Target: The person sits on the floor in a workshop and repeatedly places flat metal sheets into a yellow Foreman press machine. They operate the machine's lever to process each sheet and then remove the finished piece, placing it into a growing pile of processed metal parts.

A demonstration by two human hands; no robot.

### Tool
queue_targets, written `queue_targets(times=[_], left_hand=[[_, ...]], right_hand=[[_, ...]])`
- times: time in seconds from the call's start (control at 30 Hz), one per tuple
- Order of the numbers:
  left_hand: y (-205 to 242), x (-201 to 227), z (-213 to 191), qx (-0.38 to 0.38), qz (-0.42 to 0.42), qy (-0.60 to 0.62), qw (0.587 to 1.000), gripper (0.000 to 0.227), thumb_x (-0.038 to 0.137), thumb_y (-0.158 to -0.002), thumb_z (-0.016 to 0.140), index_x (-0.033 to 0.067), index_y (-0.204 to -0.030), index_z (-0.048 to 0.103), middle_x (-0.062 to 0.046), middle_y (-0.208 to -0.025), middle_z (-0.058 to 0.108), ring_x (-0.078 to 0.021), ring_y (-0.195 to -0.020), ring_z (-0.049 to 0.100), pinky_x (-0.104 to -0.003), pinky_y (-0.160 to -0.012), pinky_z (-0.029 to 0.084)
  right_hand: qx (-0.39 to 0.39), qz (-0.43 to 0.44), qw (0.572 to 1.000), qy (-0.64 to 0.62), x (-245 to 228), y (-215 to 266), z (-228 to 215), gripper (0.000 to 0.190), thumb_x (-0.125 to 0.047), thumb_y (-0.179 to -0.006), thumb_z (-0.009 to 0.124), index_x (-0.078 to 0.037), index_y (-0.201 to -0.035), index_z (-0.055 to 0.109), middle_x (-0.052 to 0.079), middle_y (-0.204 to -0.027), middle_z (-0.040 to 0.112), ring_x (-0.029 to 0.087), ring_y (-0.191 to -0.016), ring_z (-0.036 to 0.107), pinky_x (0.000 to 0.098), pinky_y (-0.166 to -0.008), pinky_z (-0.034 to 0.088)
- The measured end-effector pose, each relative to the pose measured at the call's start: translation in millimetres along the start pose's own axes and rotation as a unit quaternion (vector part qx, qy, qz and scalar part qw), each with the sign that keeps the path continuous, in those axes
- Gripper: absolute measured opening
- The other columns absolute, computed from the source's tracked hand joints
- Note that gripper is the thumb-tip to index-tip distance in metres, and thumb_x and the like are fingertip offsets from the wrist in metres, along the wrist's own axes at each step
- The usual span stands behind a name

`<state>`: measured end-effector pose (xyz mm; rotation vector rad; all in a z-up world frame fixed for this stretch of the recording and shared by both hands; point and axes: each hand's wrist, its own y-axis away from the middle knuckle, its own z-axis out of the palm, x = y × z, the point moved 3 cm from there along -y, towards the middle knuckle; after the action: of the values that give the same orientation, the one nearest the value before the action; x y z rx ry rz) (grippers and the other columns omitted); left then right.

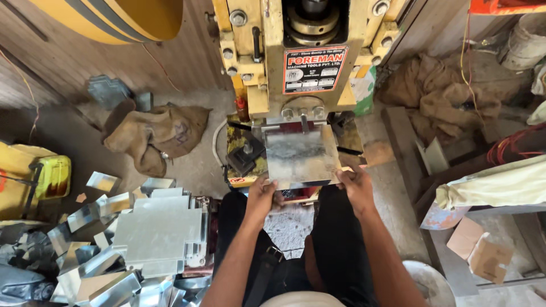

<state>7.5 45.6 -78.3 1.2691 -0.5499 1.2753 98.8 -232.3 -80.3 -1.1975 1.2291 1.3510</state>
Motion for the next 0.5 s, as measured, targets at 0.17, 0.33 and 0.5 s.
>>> queue_targets(times=[0.17, 0.33, 0.5], left_hand=[[-3.9, 7.4, 3.0, 0.007, -0.029, 0.068, 0.997, 0.033, 0.034, -0.101, 0.053, 0.0079, -0.121, 0.057, -0.008, -0.068, 0.066, -0.017, -0.05, 0.063, -0.029, -0.043, 0.048], [-19.4, -21.7, -11.2, -0.027, -0.057, 0.13, 0.99, 0.062, 0.058, -0.107, 0.035, 0.0023, -0.12, 0.058, -0.013, -0.072, 0.069, -0.0206, -0.056, 0.067, -0.031, -0.048, 0.052], [-5.6, -9.4, -14.8, -0.009, -0.031, 0.082, 0.996, 0.074, 0.069, -0.098, 0.024, 0.0121, -0.129, 0.059, -0.012, -0.072, 0.065, -0.0206, -0.057, 0.064, -0.031, -0.051, 0.05]], right_hand=[[0.002, -0.008, 1.0, -0.026, -7.5, -13.2, 4.0, 0.031, -0.015, -0.097, 0.067, 0.0, -0.124, 0.069, 0.001, -0.08, 0.065, 0.008, -0.066, 0.054, 0.0262, -0.059, 0.045], [-0.003, 0.05, 0.988, -0.145, -10.9, -14.6, 4.2, 0.051, -0.044, -0.106, 0.051, 0.003, -0.118, 0.065, 0.009, -0.082, 0.07, 0.017, -0.067, 0.061, 0.0308, -0.063, 0.049], [-0.002, 0.096, 0.977, -0.189, -32.9, -17.0, 17.4, 0.058, -0.059, -0.099, 0.042, -0.013, -0.13, 0.056, 0.014, -0.086, 0.07, 0.019, -0.077, 0.066, 0.0313, -0.073, 0.052]])
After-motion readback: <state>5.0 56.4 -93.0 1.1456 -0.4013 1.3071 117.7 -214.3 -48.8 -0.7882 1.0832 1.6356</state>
